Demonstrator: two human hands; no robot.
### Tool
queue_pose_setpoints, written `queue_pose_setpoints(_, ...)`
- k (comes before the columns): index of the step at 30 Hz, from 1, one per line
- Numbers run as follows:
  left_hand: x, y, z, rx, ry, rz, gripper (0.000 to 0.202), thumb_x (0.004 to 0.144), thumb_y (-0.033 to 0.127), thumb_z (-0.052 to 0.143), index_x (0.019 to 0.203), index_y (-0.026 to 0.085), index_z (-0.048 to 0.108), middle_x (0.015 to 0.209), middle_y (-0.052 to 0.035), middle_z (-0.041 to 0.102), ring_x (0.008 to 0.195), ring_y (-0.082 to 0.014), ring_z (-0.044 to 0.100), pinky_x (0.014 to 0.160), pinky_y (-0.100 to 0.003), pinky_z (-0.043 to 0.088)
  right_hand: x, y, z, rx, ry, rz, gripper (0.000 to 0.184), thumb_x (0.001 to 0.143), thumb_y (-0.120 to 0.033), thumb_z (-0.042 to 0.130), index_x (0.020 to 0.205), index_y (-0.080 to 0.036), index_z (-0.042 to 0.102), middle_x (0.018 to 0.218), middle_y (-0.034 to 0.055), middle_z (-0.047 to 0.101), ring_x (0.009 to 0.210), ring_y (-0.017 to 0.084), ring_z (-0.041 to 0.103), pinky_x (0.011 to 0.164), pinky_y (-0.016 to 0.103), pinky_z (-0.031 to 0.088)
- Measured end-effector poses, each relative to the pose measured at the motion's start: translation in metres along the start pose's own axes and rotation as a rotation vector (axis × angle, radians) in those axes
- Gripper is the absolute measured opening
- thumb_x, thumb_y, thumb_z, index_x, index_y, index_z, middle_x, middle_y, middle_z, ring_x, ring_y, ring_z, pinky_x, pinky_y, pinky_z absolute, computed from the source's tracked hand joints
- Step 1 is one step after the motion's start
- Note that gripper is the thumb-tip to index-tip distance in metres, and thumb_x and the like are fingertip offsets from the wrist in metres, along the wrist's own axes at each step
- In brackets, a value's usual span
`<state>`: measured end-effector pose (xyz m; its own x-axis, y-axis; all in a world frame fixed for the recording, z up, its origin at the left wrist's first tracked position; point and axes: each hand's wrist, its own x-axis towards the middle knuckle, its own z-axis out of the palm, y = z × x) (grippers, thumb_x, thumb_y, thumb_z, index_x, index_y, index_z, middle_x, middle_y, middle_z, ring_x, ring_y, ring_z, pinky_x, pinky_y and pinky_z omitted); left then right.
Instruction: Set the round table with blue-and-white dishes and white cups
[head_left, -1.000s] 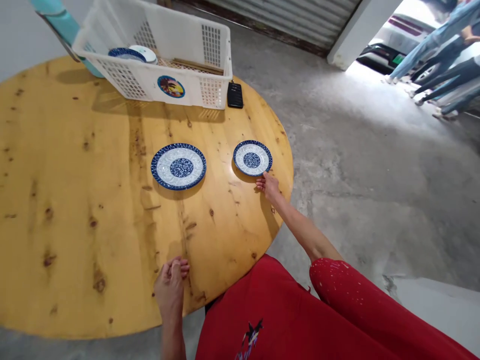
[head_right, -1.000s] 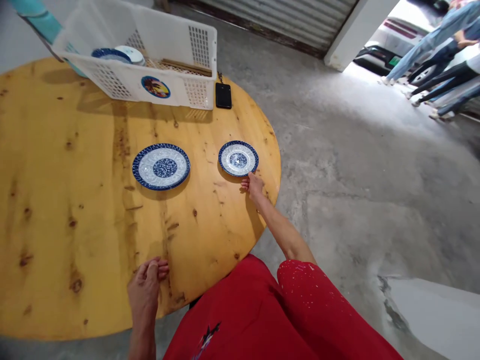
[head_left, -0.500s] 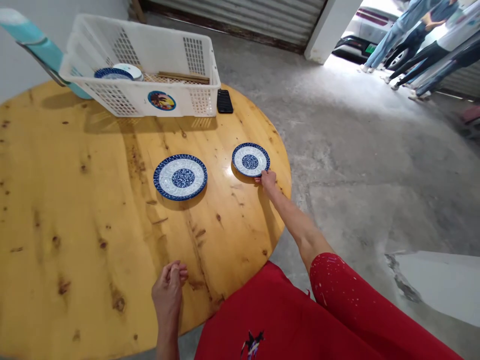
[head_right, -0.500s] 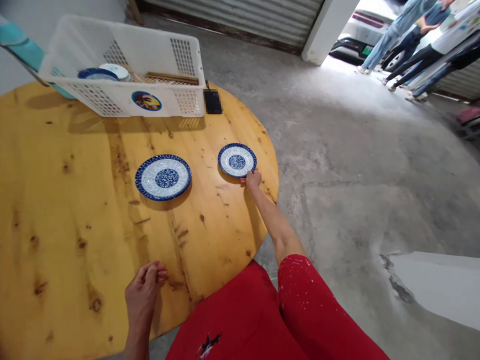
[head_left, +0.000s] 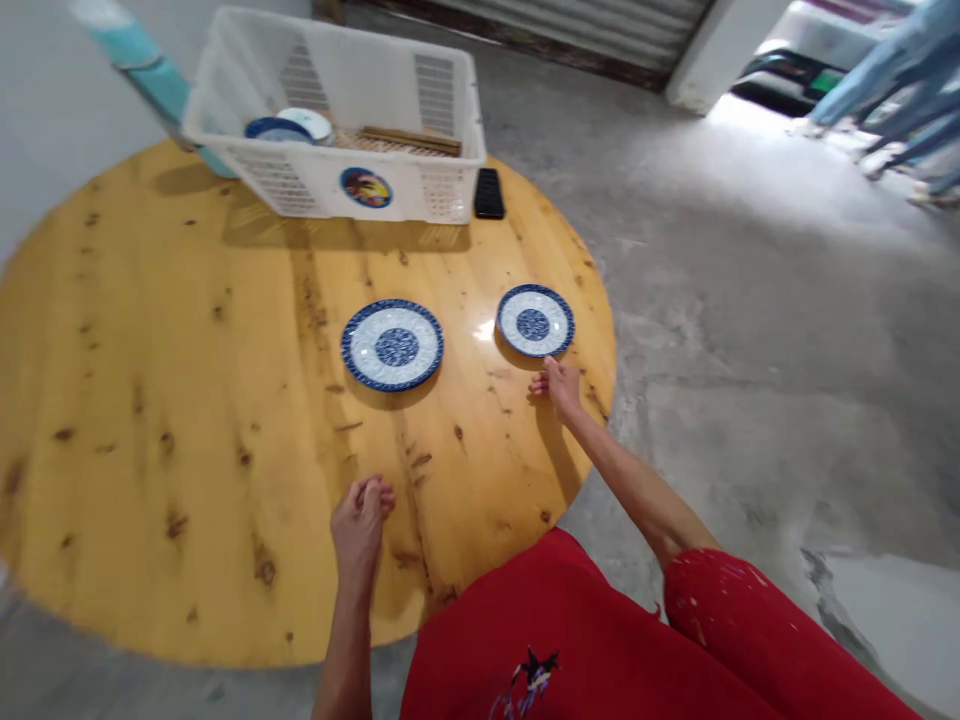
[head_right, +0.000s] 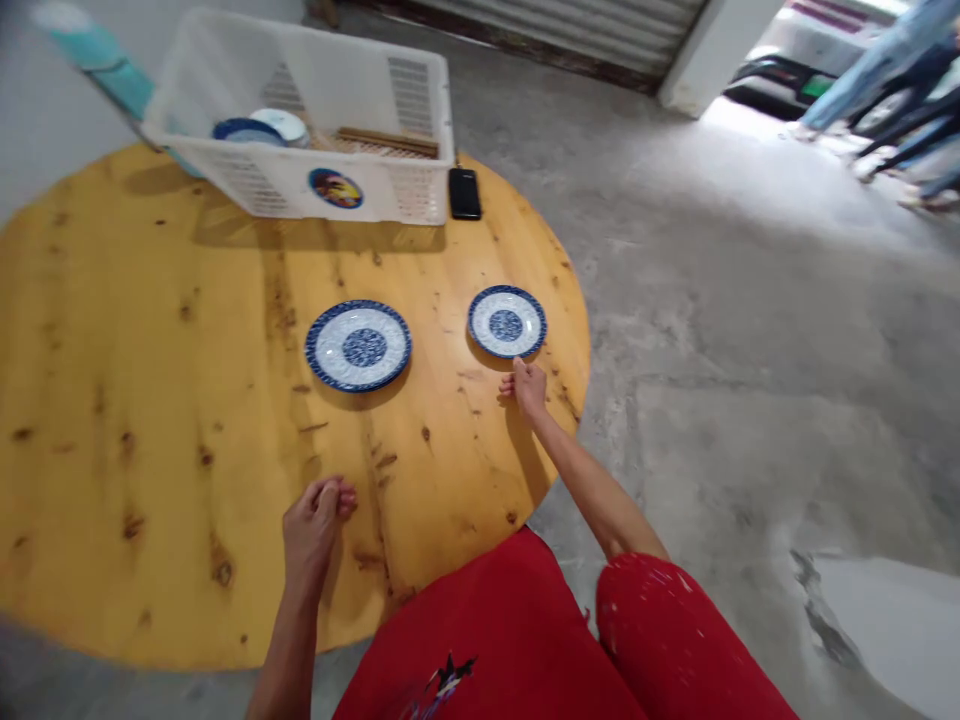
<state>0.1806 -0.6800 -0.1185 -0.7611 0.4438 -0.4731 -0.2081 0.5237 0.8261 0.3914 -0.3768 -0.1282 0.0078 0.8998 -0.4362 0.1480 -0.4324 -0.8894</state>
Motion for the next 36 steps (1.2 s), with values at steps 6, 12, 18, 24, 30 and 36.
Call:
queue_pose_setpoints(6, 0.083, 0.061, 0.003, 0.104, 0.143, 0.166, 0.029, 0.083, 0.041, 0.053, 0.093, 0.016, 0.063, 0.085, -0.0090, 0.072, 0.066, -0.0164, 0.067, 0.058, -0.025, 0.051, -0.003, -0.013, 0.059, -0.345, -0.326, -0.335, 0.018, 0.090, -0.030, 0.053, 0.081, -0.016, 0.062, 0.070, 0.0034, 0.069, 0.055, 0.013, 0.062, 0.051, 0.021, 0.046)
queue_pose_setpoints(12, 0.152, 0.111, 0.023, 0.429, 0.204, 0.301, 0.026, 0.086, 0.039, 0.059, 0.091, 0.014, 0.064, 0.074, -0.0091, 0.070, 0.085, -0.0251, 0.068, 0.087, -0.040, 0.049, 0.012, -0.045, 0.144, -0.746, -0.343, -0.605, 0.020, 0.090, -0.030, 0.055, 0.088, -0.017, 0.070, 0.090, 0.0083, 0.073, 0.086, 0.022, 0.065, 0.081, 0.032, 0.047)
queue_pose_setpoints(18, 0.171, 0.129, 0.031, 0.605, 0.208, 0.244, 0.015, 0.083, 0.029, 0.062, 0.084, 0.014, 0.059, 0.091, -0.0110, 0.070, 0.103, -0.0284, 0.065, 0.097, -0.043, 0.044, 0.010, -0.040, 0.174, -0.862, -0.275, -0.591, 0.015, 0.088, -0.024, 0.054, 0.090, -0.017, 0.067, 0.091, 0.0086, 0.070, 0.088, 0.025, 0.063, 0.087, 0.036, 0.048)
queue_pose_setpoints(24, 0.171, 0.135, 0.029, 0.645, 0.262, 0.289, 0.025, 0.081, 0.031, 0.062, 0.089, 0.007, 0.064, 0.085, -0.0075, 0.071, 0.087, -0.0245, 0.065, 0.092, -0.046, 0.048, -0.003, -0.049, 0.173, -0.796, -0.255, -0.474, 0.012, 0.089, -0.019, 0.051, 0.093, -0.016, 0.062, 0.090, 0.0067, 0.067, 0.092, 0.024, 0.063, 0.091, 0.038, 0.047)
queue_pose_setpoints(30, 0.095, 0.136, 0.009, 0.488, 0.227, 0.522, 0.022, 0.086, 0.035, 0.059, 0.094, 0.016, 0.064, 0.076, 0.0011, 0.061, 0.070, -0.0143, 0.059, 0.074, -0.031, 0.050, -0.054, -0.050, 0.119, -0.551, -0.281, -0.527, 0.015, 0.093, -0.025, 0.045, 0.097, -0.018, 0.057, 0.085, 0.0003, 0.061, 0.087, 0.017, 0.062, 0.088, 0.031, 0.044)
queue_pose_setpoints(36, 0.013, 0.077, 0.000, 0.435, 0.141, 0.408, 0.021, 0.081, 0.040, 0.058, 0.083, 0.019, 0.058, 0.069, 0.0031, 0.057, 0.060, -0.0120, 0.053, 0.061, -0.025, 0.046, -0.127, 0.001, 0.047, -0.491, -0.272, -0.357, 0.006, 0.085, -0.026, 0.054, 0.083, -0.020, 0.054, 0.072, -0.0023, 0.059, 0.067, 0.013, 0.056, 0.072, 0.025, 0.044)
